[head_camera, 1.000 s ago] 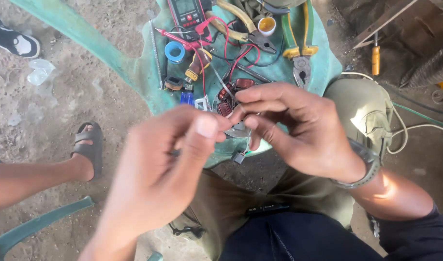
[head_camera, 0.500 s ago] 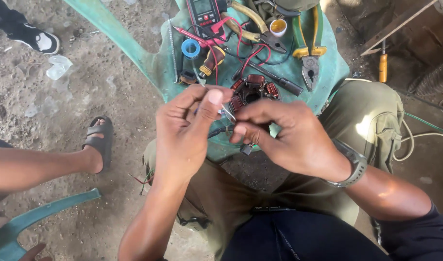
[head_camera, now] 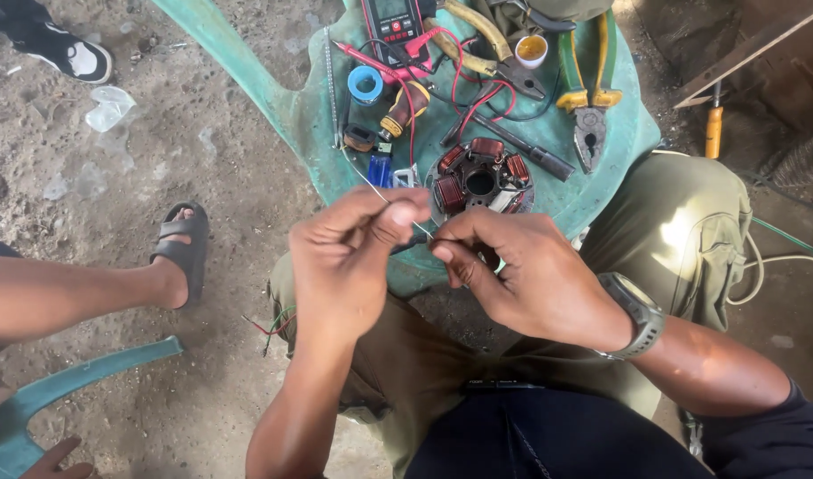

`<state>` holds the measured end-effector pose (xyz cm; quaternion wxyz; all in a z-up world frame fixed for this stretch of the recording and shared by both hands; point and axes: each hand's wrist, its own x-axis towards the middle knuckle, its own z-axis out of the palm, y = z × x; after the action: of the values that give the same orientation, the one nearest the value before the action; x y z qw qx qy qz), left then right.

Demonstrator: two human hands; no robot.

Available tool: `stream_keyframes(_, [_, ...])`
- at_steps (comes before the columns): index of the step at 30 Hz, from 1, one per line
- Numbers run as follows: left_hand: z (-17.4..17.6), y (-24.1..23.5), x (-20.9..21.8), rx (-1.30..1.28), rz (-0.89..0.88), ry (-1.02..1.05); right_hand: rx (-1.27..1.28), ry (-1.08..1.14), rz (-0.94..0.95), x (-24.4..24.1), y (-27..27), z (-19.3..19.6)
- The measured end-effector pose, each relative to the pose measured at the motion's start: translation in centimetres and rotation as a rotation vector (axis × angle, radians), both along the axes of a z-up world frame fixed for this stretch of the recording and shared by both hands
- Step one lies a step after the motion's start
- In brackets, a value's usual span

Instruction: The person sits with a motorcycle stator coil on their lap and solders its wires. They strip and position the wire ends, hold a soldering iron, and feed solder wire to the joint, working over a small table holding pliers, a multimeter, and electrical tape.

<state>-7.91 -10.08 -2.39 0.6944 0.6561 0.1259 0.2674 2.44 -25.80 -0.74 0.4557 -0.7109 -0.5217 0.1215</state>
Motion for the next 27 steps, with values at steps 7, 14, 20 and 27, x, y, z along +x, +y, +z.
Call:
stream_keyframes(7, [-0.5,0.3,1.0,-0.104,0.093,-0.025,-0.045,-0.126,0.031,0.4,-0.7,-0.7])
stream_keyframes(14, [0.6,1.3,0.6,-0.014,0.234,-0.067,-0.030,-0.197,0.024,0.4,-1.7,-1.2])
stream_keyframes(20, [0.1,1.8,0.3,-0.094,0.208,-0.089,0.075,-0.214,0.210,0.3,-3.5,-0.7])
stream_keyframes(27, [-0.1,1.7,-0.8,-0.184,0.151,-0.126,0.089,0.228,0.759,3.0,-10.9,1.4])
